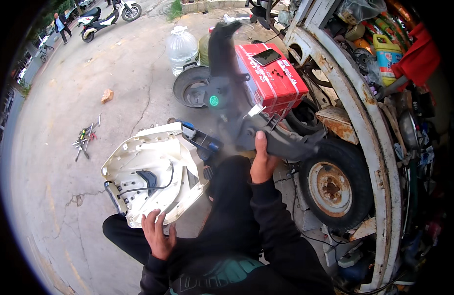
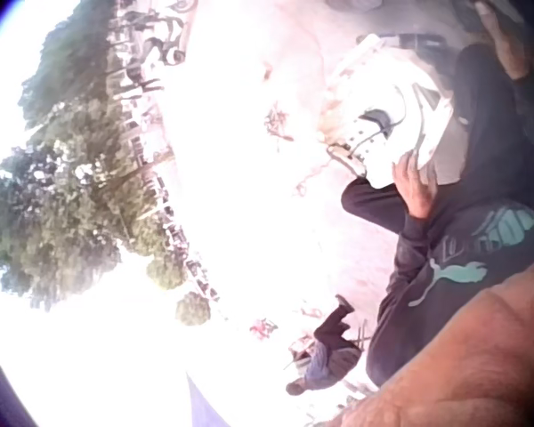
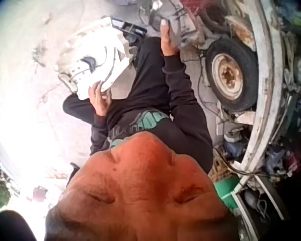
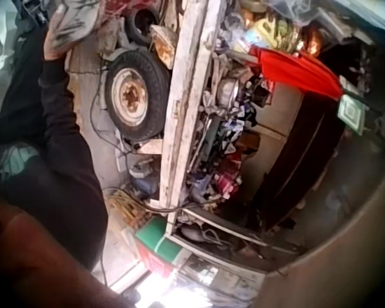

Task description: The person uses a cordless drill to remove screws from a white motorcycle fairing held on their lap. They systematically unscrew fasteners, remove a black plastic component, and place the parts aside on the ground.

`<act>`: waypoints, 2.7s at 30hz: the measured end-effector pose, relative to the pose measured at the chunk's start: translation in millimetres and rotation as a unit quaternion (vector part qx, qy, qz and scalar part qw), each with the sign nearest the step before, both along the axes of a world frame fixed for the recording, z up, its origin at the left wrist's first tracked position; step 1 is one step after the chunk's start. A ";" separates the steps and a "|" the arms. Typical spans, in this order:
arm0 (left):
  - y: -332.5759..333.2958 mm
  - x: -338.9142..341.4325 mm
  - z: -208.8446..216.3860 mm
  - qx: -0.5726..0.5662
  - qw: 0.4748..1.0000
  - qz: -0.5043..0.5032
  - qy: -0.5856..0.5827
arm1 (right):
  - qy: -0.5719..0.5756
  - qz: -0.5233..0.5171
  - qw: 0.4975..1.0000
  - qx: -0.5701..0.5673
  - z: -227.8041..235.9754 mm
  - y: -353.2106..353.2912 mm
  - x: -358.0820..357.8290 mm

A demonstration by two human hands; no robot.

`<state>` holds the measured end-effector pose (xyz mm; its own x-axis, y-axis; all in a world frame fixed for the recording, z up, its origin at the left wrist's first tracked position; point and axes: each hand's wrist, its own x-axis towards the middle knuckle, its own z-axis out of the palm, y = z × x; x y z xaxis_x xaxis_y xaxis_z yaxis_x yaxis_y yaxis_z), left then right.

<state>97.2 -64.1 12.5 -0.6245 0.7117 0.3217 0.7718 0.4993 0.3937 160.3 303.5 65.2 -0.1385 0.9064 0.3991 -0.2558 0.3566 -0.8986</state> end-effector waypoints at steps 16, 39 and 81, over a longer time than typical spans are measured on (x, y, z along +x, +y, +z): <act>129.9 -43.9 109.2 0.249 0.901 -0.214 -0.284 | -0.089 -0.222 0.725 0.646 82.7 20.5 46.7; -8.6 -42.0 -29.6 -0.206 0.970 -0.030 -0.123 | -0.386 0.126 0.914 -0.021 -313.2 177.6 -176.9; -1.7 -42.2 -42.9 -0.187 0.972 -0.054 -0.131 | -0.592 0.111 0.730 0.324 -416.7 128.9 -119.7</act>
<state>55.1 -65.8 -30.5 -0.5651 0.8143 -0.1327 0.7254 0.5670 0.3902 40.6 432.4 -351.5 -0.8483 0.4837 0.2156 0.4468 0.8722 -0.1991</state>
